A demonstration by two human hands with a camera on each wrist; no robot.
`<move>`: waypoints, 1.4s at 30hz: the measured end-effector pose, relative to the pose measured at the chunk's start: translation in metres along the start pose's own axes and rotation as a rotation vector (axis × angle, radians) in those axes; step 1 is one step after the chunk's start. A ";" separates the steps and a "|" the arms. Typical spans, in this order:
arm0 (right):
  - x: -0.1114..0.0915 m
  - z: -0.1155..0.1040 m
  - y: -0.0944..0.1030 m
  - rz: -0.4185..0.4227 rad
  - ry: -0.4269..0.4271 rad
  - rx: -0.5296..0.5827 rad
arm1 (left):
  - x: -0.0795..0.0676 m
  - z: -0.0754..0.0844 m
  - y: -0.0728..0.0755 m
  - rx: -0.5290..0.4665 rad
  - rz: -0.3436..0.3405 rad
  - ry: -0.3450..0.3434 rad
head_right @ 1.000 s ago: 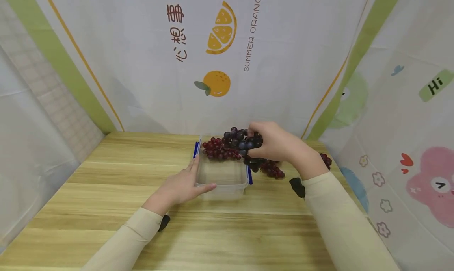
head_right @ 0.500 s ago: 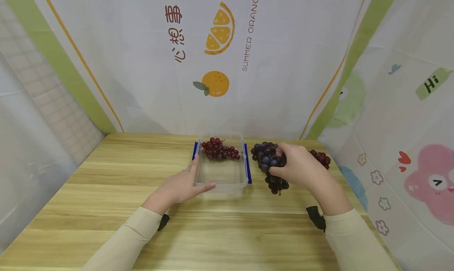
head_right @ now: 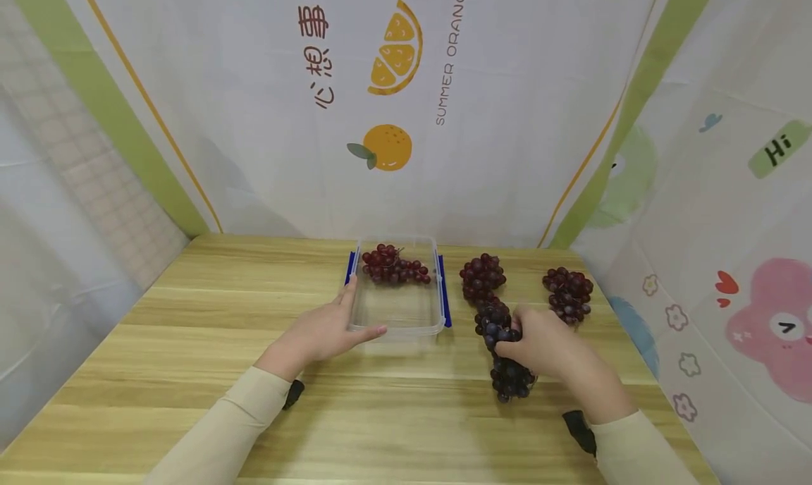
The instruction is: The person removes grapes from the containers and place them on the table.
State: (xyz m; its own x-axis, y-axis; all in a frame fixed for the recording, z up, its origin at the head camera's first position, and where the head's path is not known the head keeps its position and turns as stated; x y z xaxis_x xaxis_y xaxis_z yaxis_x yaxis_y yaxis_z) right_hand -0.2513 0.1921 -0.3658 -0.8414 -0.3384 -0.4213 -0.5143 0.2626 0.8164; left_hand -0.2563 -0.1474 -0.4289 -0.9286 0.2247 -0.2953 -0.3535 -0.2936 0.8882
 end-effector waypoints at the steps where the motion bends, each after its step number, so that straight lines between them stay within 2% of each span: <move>1: 0.000 0.002 -0.002 -0.008 -0.004 0.007 | 0.000 0.000 0.000 -0.001 -0.002 -0.001; 13: 0.013 0.016 -0.018 -0.139 -0.040 0.065 | 0.000 -0.002 -0.001 -0.036 -0.008 -0.001; 18: 0.020 0.021 -0.023 -0.133 -0.050 0.066 | 0.001 -0.001 -0.001 -0.010 -0.002 0.000; 27: 0.028 0.025 -0.024 -0.110 -0.043 0.039 | -0.001 0.001 0.001 -0.039 -0.003 -0.010; 32: 0.036 0.027 -0.027 -0.105 -0.057 -0.001 | -0.002 0.001 0.002 -0.049 0.000 -0.019; 38: 0.049 0.028 -0.030 -0.095 -0.059 -0.099 | 0.000 -0.001 0.001 -0.039 0.001 -0.004; 42: 0.052 0.029 -0.033 -0.099 -0.063 -0.112 | 0.002 -0.001 -0.001 -0.047 -0.011 -0.005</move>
Point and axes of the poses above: each hand's wrist, its own x-axis towards the middle knuckle, its own y-axis out of the back of the hand, z = x × y, the point moved 4 cm from there along x, towards the middle knuckle, and after that the axes turned 12 degrees about -z, right-handed, at the moved point
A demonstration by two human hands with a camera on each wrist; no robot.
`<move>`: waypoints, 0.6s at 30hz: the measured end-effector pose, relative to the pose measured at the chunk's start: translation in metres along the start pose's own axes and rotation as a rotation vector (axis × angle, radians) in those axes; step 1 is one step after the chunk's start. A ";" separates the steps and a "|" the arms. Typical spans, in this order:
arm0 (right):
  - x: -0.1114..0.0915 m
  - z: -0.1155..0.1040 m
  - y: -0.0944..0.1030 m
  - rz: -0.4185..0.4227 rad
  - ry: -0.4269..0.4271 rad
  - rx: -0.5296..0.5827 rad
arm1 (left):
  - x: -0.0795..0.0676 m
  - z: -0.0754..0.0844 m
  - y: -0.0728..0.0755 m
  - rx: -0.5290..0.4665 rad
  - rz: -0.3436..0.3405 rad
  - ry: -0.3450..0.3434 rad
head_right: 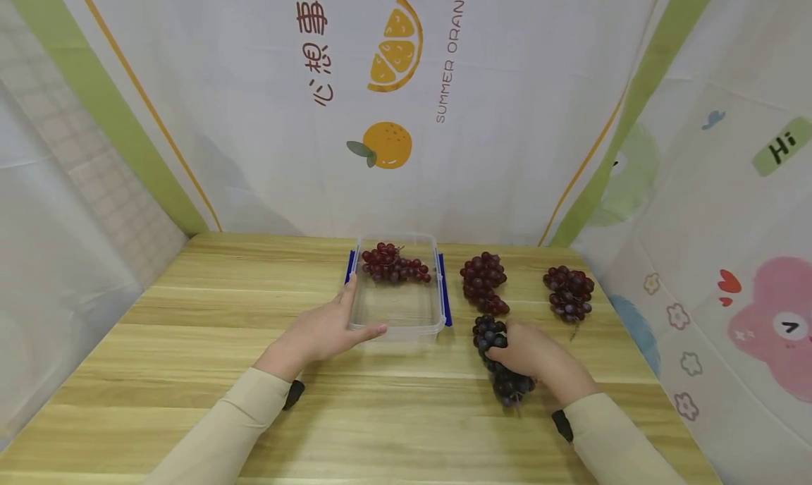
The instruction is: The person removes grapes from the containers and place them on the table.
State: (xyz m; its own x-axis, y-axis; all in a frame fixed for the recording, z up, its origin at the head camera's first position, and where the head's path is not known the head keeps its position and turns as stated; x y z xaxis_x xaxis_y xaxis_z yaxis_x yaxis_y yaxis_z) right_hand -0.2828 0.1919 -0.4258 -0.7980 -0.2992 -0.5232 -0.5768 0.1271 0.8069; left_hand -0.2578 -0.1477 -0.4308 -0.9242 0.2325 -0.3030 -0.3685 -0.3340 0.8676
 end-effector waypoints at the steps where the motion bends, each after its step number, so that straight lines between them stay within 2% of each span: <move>1: 0.001 0.000 -0.001 -0.004 -0.001 0.010 | 0.000 0.000 0.000 0.006 0.004 -0.001; 10: -0.004 -0.005 -0.003 -0.073 -0.001 0.106 | 0.000 -0.001 -0.002 -0.020 0.023 -0.016; 12: -0.008 -0.007 -0.003 -0.093 0.023 0.095 | -0.001 0.000 -0.001 -0.029 0.023 -0.016; 15: -0.013 -0.012 -0.002 -0.082 0.083 0.015 | -0.001 0.000 -0.001 -0.023 0.018 -0.008; 18: -0.017 -0.013 -0.005 -0.109 0.098 0.003 | -0.001 0.001 -0.001 -0.013 0.016 -0.006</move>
Point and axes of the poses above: each hand's wrist, its own x-axis towards the middle knuckle, its own y-axis out of the back of the hand, z = x × y, the point moved 4 cm from there along x, towards the middle knuckle, and after that the axes turned 12 degrees about -z, right-handed, at the moved point
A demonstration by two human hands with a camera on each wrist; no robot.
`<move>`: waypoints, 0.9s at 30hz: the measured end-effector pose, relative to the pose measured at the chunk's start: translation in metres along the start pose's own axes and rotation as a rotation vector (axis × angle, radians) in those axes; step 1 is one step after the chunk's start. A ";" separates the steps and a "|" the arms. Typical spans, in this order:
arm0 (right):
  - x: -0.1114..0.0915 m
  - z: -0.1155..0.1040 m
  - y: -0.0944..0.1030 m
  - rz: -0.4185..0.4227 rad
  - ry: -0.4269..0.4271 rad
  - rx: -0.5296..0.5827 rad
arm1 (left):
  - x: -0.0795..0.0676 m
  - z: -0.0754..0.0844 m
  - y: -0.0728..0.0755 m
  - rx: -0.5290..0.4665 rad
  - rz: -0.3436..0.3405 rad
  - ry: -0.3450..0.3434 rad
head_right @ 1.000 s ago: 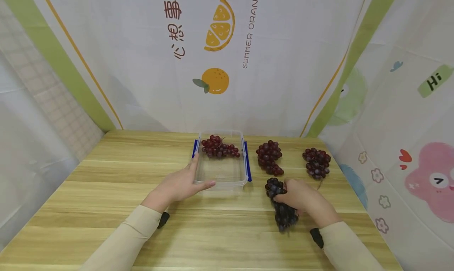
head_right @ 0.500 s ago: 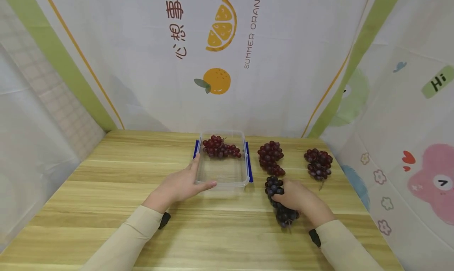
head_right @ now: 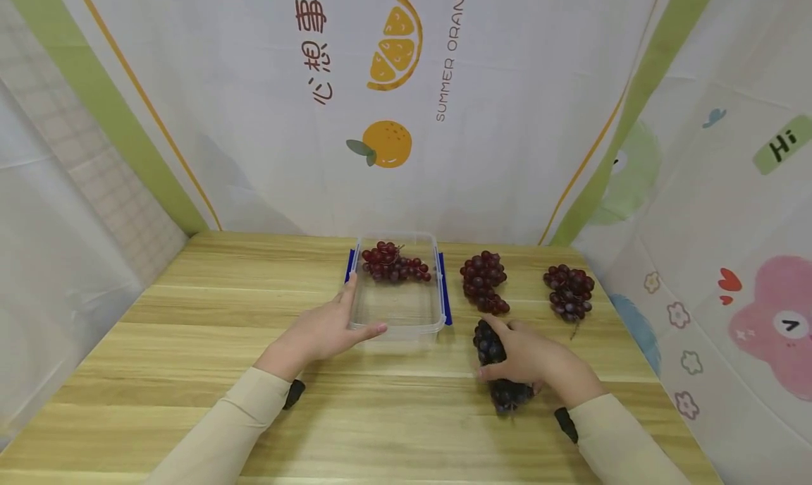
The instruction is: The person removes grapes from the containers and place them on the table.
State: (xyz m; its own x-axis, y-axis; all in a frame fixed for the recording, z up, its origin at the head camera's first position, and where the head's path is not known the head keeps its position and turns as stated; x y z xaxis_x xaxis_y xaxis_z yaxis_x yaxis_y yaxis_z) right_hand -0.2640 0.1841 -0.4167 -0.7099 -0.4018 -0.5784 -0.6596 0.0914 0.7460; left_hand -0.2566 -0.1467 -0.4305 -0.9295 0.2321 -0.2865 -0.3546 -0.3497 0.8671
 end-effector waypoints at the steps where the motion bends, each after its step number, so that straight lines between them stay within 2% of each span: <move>1: -0.001 0.000 -0.002 -0.021 -0.003 0.015 | 0.000 0.000 0.000 0.002 0.000 0.002; 4: -0.004 -0.001 -0.006 -0.102 -0.023 0.075 | 0.000 0.000 0.000 -0.010 0.002 -0.002; 9: -0.008 -0.003 -0.008 -0.138 -0.023 0.035 | 0.000 0.000 0.000 -0.023 0.003 -0.006; 15: -0.004 -0.002 -0.007 -0.095 -0.006 0.085 | 0.000 -0.001 0.001 0.011 0.004 -0.003; 17: -0.002 -0.002 -0.006 -0.061 0.011 0.066 | 0.000 -0.001 0.001 0.016 0.005 -0.003; 22: 0.001 -0.001 -0.002 0.006 0.014 0.086 | 0.000 -0.001 0.000 0.000 -0.002 0.000; 24: 0.001 0.000 -0.002 0.010 -0.005 0.139 | 0.000 -0.001 -0.001 -0.011 -0.004 0.002; 27: 0.001 0.001 0.002 0.029 0.003 0.133 | -0.001 -0.001 0.000 -0.021 0.001 0.005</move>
Point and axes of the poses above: each hand's wrist, its own x-axis towards the middle knuckle, its own y-axis out of the back of the hand, z = x × y, the point moved 4 cm from there along x, towards the middle knuckle, and after that the axes turned 12 degrees about -z, right-handed, at the moved point
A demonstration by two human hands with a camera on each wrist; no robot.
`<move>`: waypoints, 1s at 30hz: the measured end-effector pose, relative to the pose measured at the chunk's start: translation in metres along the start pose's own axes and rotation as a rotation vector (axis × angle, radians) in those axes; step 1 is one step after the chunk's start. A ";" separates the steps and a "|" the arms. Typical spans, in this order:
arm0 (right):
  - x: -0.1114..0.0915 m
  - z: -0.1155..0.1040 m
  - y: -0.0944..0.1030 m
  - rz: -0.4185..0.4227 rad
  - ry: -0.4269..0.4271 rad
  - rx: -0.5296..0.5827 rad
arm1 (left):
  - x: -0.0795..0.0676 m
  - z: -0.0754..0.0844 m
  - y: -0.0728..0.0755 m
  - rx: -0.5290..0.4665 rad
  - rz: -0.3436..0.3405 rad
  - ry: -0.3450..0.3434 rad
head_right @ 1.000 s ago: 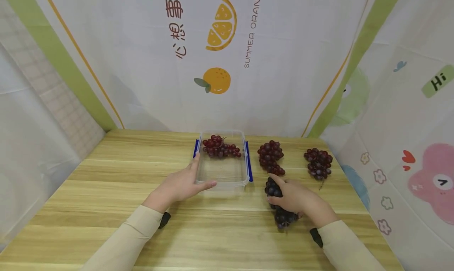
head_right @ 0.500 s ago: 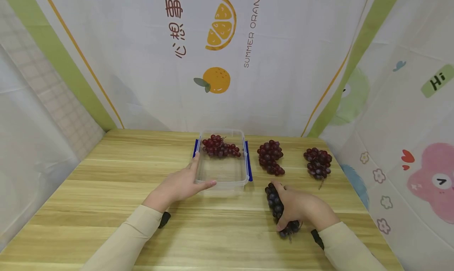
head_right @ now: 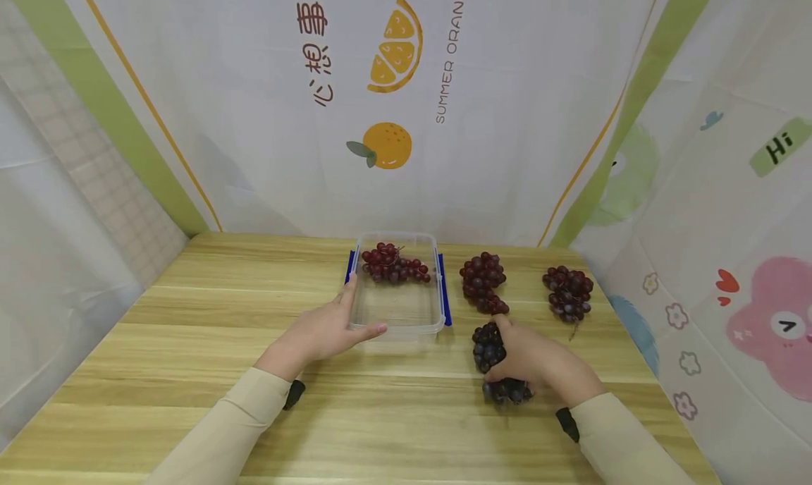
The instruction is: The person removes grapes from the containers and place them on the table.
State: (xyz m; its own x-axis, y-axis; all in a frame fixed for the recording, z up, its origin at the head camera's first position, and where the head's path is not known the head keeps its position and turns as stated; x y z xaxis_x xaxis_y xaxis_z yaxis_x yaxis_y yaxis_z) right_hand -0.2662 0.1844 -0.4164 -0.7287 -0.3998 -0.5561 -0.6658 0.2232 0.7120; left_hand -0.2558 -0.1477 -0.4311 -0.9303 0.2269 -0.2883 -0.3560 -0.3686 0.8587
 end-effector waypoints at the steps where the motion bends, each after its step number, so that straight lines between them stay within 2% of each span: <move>1: 0.000 0.001 0.001 0.002 -0.004 0.027 | 0.000 0.000 0.000 -0.004 -0.002 0.001; 11: -0.003 -0.002 0.011 0.024 0.027 0.001 | 0.000 0.001 0.001 0.005 -0.004 -0.013; 19: -0.014 -0.009 0.017 0.044 0.067 -0.178 | 0.001 0.001 0.001 0.036 0.003 -0.008; 27: -0.015 -0.007 0.012 -0.044 -0.011 -0.257 | 0.000 0.001 0.001 0.020 0.002 -0.006; 30: -0.014 -0.006 0.011 -0.047 -0.023 -0.234 | 0.000 0.001 0.001 0.020 0.005 -0.008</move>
State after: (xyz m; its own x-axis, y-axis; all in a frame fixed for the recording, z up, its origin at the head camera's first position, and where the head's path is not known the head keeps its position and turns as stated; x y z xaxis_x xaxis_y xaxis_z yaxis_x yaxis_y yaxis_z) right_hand -0.2623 0.1869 -0.3977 -0.7031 -0.3835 -0.5988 -0.6456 -0.0088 0.7636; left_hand -0.2564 -0.1474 -0.4301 -0.9312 0.2324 -0.2808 -0.3496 -0.3512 0.8686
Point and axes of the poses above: each hand's wrist, its own x-axis towards the middle knuckle, its own y-axis out of the back of the hand, z = x × y, the point moved 4 cm from there along x, towards the middle knuckle, and after that the axes turned 12 degrees about -z, right-handed, at the moved point
